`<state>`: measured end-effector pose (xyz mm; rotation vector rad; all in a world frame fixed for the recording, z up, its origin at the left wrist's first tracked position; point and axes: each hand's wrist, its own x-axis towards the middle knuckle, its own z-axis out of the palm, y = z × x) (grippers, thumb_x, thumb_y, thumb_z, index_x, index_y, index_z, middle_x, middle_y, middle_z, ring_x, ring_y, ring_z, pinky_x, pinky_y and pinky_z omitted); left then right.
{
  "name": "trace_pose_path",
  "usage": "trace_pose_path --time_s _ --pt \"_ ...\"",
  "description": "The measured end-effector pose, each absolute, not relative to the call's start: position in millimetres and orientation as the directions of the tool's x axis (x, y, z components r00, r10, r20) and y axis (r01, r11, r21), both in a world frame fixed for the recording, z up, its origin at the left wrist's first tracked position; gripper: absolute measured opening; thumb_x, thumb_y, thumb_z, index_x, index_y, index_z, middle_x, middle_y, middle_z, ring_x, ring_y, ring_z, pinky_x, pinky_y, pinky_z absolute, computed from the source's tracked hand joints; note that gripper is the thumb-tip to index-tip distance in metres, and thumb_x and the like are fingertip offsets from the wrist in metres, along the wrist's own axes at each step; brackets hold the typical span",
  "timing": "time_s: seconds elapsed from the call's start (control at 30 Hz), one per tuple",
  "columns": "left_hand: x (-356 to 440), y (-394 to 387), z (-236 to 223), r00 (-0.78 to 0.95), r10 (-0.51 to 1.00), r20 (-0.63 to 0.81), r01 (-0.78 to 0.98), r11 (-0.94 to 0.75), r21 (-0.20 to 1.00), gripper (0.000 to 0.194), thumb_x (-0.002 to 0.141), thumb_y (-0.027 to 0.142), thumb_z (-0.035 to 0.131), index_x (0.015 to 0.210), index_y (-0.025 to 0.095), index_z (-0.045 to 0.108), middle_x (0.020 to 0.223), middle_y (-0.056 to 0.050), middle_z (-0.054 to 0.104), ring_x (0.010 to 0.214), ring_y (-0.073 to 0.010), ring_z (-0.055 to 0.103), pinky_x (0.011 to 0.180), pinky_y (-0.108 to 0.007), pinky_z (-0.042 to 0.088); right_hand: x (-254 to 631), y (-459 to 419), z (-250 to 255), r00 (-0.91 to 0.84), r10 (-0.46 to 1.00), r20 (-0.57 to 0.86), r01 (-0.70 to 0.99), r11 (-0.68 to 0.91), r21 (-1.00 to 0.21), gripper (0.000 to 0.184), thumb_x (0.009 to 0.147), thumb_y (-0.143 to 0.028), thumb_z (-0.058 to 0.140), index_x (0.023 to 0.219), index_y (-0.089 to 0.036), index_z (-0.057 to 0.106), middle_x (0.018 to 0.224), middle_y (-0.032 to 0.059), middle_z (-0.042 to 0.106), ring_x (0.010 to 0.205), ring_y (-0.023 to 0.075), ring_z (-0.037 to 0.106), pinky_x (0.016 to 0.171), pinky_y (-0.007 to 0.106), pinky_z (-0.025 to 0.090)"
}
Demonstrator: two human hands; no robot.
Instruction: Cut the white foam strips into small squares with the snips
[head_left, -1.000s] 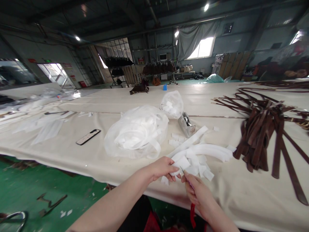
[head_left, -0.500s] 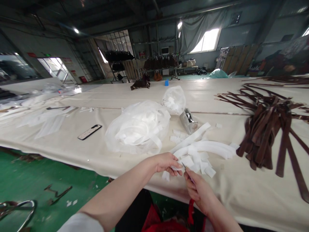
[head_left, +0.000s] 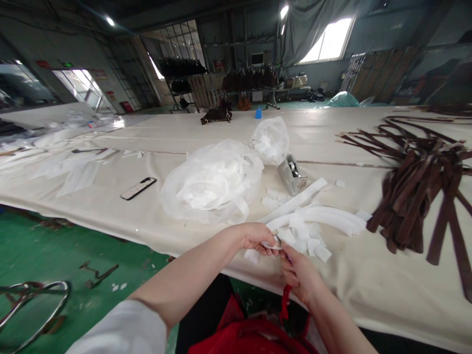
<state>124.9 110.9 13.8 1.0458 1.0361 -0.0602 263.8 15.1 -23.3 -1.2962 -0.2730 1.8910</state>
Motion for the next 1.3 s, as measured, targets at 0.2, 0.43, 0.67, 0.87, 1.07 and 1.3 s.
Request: trace_pose_path --time_s 0.2,0.43,0.67,0.87,1.07,1.3 --pt "128.7 113.5 14.3 0.523 0.397 -0.754 0.568 0.497 0.656 0.009 0.073 0.011 0.06 0.068 0.01 0.068 0.064 -0.005 0.066 0.056 -0.0098 0.06 0.057 -0.02 0.049 263.5 21.2 -21.1 -0.163 0.66 -0.733 -0.491 -0.699 -0.52 0.04 0.099 -0.04 0.039 0.064 -0.02 0.041 0.042 -0.0129 0.019 0.03 0.0023 0.009 0.029 0.014 0.007" --pt "132.5 100.5 23.3 0.419 0.591 -0.69 0.719 0.248 0.65 0.007 0.075 0.011 0.057 0.075 0.011 0.063 0.07 -0.009 0.067 0.069 -0.0213 0.067 0.073 -0.037 0.055 283.8 18.3 -7.4 -0.226 0.642 -0.733 -0.442 -0.738 -0.51 0.036 0.097 -0.034 0.038 0.066 -0.019 0.046 0.044 -0.0122 0.022 0.032 0.003 0.01 0.03 0.015 0.008" --pt "152.9 53.3 13.9 0.396 0.888 -0.235 0.803 -0.211 0.557 0.043 0.087 0.016 0.038 0.126 0.007 0.052 0.136 -0.021 0.049 0.13 -0.0322 0.043 0.112 -0.045 0.03 326.8 23.3 -19.0 0.086 0.882 -0.463 0.223 -0.47 -0.854 0.042 0.09 -0.056 0.041 0.063 -0.023 0.046 0.042 -0.0097 0.029 0.032 0.0077 0.02 0.035 0.022 0.017" --pt "185.8 27.7 -21.9 0.339 0.941 0.008 0.817 -0.299 0.492 0.066 0.093 0.03 0.033 0.149 -0.001 0.019 0.158 -0.021 0.016 0.147 -0.028 0.012 0.12 -0.042 0.017 359.8 53.4 -27.3 0.239 0.949 -0.203 0.591 -0.309 -0.745 0.041 0.083 -0.042 0.059 0.05 -0.023 0.046 0.05 0.0018 0.051 0.056 0.0193 0.052 0.057 0.03 0.033" --pt "201.2 37.3 -35.0 0.455 0.89 0.031 0.766 -0.409 0.495 0.104 0.074 0.07 0.057 0.153 0.014 0.019 0.161 -0.016 0.005 0.148 -0.0354 0.002 0.12 -0.054 0.007 383.4 33.0 -27.4 0.252 0.967 -0.036 0.798 -0.229 -0.557 0.013 0.088 -0.029 0.048 0.08 -0.021 0.052 0.075 0.0082 0.062 0.074 0.0256 0.06 0.064 0.032 0.035" --pt "216.4 76.7 -44.0 0.515 0.857 -0.03 0.731 -0.421 0.537 0.121 0.06 0.079 0.063 0.154 0.018 0.015 0.16 -0.016 0.008 0.148 -0.0346 0.006 0.12 -0.053 0.005 391.9 46.8 -40.8 0.093 0.996 -0.002 0.792 -0.075 -0.606 0.048 0.067 -0.002 0.05 0.112 -0.018 0.048 0.103 0.0092 0.062 0.088 0.0227 0.061 0.073 0.03 0.04"
